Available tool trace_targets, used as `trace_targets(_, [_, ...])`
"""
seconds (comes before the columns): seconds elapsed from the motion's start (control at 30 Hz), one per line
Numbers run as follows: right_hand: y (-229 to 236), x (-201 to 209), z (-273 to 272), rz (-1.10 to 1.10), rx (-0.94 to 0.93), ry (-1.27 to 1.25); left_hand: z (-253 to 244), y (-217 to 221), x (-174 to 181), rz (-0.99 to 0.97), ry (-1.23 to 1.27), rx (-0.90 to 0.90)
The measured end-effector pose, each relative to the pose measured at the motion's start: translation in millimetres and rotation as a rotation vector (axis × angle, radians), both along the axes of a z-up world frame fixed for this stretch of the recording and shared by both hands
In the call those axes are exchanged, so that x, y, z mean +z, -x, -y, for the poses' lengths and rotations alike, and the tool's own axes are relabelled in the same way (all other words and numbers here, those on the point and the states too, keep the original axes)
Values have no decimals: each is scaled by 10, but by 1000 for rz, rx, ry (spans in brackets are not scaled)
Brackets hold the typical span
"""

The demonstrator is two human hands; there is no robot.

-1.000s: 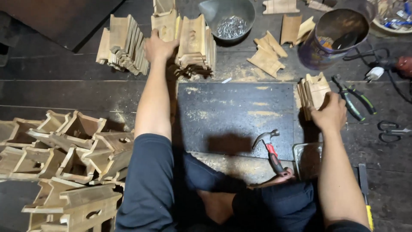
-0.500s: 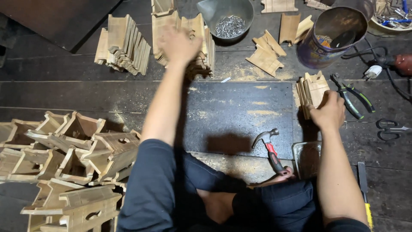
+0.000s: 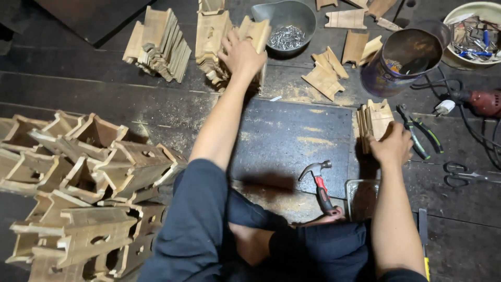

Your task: Assembling small wooden structures by nailing pre-cut panels together using a hammer.

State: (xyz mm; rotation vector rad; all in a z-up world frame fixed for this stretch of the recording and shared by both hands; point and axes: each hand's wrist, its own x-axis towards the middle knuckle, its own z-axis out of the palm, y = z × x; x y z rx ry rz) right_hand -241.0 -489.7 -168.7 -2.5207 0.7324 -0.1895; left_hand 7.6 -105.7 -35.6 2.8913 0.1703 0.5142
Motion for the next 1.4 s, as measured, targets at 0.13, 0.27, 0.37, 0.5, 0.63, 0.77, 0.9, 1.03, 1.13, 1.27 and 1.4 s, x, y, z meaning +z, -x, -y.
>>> trace_targets(0.13, [23,150,-118,75,4,145,6,807,129,-10,225,-143])
trace_targets(0.27, [553,728,-1022,271,265,226,-125,1678,-33,60,757,-393])
trace_targets(0.37, [941,593,-1536,-384,531,122,-241,2294,0,41,1165,-432])
trace_targets(0.5, [1036,-388,-1589,-467,672,316,-581,2725,-189,26,1516,-365])
trace_targets(0.63, [924,-229,-1548,-389,653,280,-819,3160,-130,40,1735,-390])
trace_targets(0.77, [409,-399,-1318,-401,637,322,-958,3466,-208,13,1788,-386])
trace_targets(0.9, [-235,-758,-1080,-232,514,370,-906,3647,-250,121,1745,-460])
trace_targets(1.03, [27,-450,-1440,-251,542,435,-966,3921,-261,150,1671,-484])
trace_targets(1.13, [157,226,-1881,-12,557,405,-971,3910,-58,77,1686,-516])
trace_targets(1.27, [763,951,-2279,124,911,-549,-749,3920,184,-56,1706,-344])
trace_targets(1.4, [1441,1066,-2636,71,811,-1290,-528,3810,107,-86,1678,-223])
